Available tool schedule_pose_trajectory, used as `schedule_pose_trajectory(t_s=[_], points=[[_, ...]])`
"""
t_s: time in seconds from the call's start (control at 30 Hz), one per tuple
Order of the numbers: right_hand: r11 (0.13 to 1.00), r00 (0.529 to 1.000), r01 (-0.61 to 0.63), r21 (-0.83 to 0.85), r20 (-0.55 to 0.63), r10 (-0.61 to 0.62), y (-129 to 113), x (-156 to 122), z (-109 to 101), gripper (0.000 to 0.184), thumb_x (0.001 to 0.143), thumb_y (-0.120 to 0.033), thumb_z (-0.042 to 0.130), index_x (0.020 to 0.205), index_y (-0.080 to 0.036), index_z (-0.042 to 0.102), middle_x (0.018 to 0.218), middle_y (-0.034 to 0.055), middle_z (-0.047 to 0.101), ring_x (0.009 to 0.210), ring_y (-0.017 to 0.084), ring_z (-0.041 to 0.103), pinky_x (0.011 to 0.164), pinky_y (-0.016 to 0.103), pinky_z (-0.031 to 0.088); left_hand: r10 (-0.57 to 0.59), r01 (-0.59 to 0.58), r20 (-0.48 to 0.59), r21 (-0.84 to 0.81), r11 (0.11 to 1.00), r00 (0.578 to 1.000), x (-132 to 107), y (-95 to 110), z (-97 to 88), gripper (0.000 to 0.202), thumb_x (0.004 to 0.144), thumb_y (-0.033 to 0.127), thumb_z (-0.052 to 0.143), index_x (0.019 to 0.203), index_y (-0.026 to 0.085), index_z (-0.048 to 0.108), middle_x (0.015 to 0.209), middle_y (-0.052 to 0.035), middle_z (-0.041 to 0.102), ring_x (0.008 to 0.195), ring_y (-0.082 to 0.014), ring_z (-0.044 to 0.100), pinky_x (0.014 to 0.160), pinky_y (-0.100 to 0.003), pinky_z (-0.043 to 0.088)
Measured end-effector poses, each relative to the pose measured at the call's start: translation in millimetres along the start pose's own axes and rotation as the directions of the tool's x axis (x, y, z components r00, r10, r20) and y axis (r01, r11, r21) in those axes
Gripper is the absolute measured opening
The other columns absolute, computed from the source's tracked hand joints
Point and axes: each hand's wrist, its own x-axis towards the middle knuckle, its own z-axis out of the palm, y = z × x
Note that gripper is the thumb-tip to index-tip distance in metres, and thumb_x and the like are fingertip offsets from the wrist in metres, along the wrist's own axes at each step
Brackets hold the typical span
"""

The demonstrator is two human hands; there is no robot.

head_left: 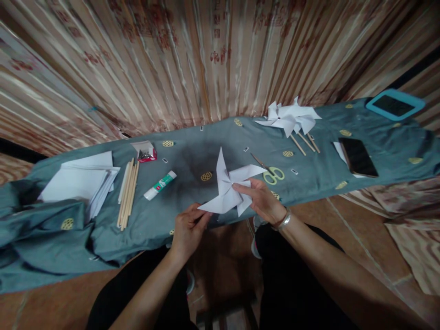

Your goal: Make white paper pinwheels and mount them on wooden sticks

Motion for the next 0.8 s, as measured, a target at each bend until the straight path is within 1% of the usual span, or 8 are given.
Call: schedule_pose_trajectory(t_s=[0.2, 0.3, 0.37, 0.43, 0.5, 0.63, 0.73, 0.8], points=[[0.999, 0.997, 0.018, -0.027, 0.074, -0.016, 1, 6, 7, 0.027, 0.057, -0.034, 0.082, 0.074, -0.016, 0.072, 0.073, 0.0019, 0.075, 0.064, 0.016, 0.067, 0.067, 0.027, 0.051, -0.082, 0.08, -0.065, -0.038, 0.996, 0.995, -12, -3, 1.4, 0.033, 0.081, 0.027, 0.061, 0.049, 0.018, 0.062, 0.056, 0.0005, 0.052, 0.055, -0.0122, 0.049, 0.055, -0.024, 0.038], [0.991, 0.992, 0.056, -0.123, 0.117, -0.041, 6, 8, 11, 0.03, 0.06, -0.038, 0.079, 0.078, -0.016, 0.072, 0.075, 0.0025, 0.075, 0.064, 0.015, 0.066, 0.065, 0.027, 0.05, -0.171, 0.162, -0.121, -0.083, 0.983, 0.978, -23, -4, 4.4, 0.033, 0.079, 0.031, 0.062, 0.049, 0.018, 0.062, 0.053, 0.0004, 0.052, 0.055, -0.0126, 0.048, 0.055, -0.024, 0.037], [0.972, 0.991, 0.062, -0.225, 0.132, -0.032, 11, 10, 13, 0.033, 0.061, -0.041, 0.076, 0.081, -0.015, 0.072, 0.078, 0.0037, 0.075, 0.066, 0.016, 0.066, 0.065, 0.026, 0.05, -0.272, 0.244, -0.158, -0.179, 0.953, 0.949, -32, -4, 7.6, 0.031, 0.074, 0.035, 0.066, 0.048, 0.018, 0.063, 0.051, 0.0007, 0.052, 0.053, -0.0123, 0.046, 0.052, -0.024, 0.035], [0.948, 0.989, 0.052, -0.313, 0.151, -0.004, 15, 11, 15, 0.034, 0.061, -0.042, 0.075, 0.082, -0.014, 0.071, 0.079, 0.005, 0.075, 0.069, 0.016, 0.066, 0.065, 0.026, 0.05, -0.404, 0.33, -0.174, -0.34, 0.881, 0.898, -42, -4, 11.8, 0.024, 0.066, 0.038, 0.072, 0.053, 0.018, 0.068, 0.049, 0.0017, 0.051, 0.05, -0.0113, 0.043, 0.048, -0.023, 0.031], [0.92, 0.985, 0.037, -0.39, 0.171, 0.033, 17, 15, 16, 0.033, 0.06, -0.039, 0.075, 0.08, -0.013, 0.071, 0.077, 0.0057, 0.075, 0.068, 0.017, 0.065, 0.063, 0.026, 0.049, -0.464, 0.364, -0.171, -0.414, 0.834, 0.869, -52, -4, 17.1, 0.026, 0.064, 0.042, 0.073, 0.057, 0.017, 0.07, 0.046, 0.0032, 0.049, 0.045, -0.0096, 0.038, 0.044, -0.023, 0.027], [0.787, 0.978, 0.038, -0.616, 0.183, 0.097, 15, 27, 19, 0.025, 0.058, -0.033, 0.077, 0.07, -0.013, 0.069, 0.066, 0.0023, 0.07, 0.06, 0.014, 0.059, 0.054, 0.023, 0.042, -0.567, 0.398, -0.16, -0.561, 0.726, 0.808, -67, -4, 30.3, 0.035, 0.06, 0.048, 0.076, 0.054, 0.015, 0.066, 0.042, 0.0044, 0.046, 0.04, -0.0065, 0.032, 0.042, -0.022, 0.023], [0.628, 0.975, 0.062, -0.776, 0.181, 0.127, 8, 38, 23, 0.021, 0.055, -0.03, 0.079, 0.059, -0.014, 0.065, 0.055, -0.0015, 0.062, 0.057, 0.013, 0.053, 0.052, 0.023, 0.037, -0.612, 0.382, -0.151, -0.659, 0.648, 0.776, -71, -6, 40.4, 0.038, 0.055, 0.05, 0.078, 0.056, 0.013, 0.066, 0.042, 0.0041, 0.047, 0.04, -0.0056, 0.033, 0.043, -0.022, 0.023], [0.513, 0.972, 0.085, -0.854, 0.186, 0.147, 4, 45, 27, 0.023, 0.053, -0.028, 0.081, 0.051, -0.016, 0.061, 0.05, -0.003, 0.057, 0.055, 0.012, 0.049, 0.052, 0.023, 0.034, -0.638, 0.374, -0.134, -0.713, 0.594, 0.758, -72, -7, 45.8, 0.039, 0.053, 0.049, 0.08, 0.058, 0.013, 0.067, 0.044, 0.0035, 0.049, 0.04, -0.0054, 0.035, 0.043, -0.022, 0.023]])
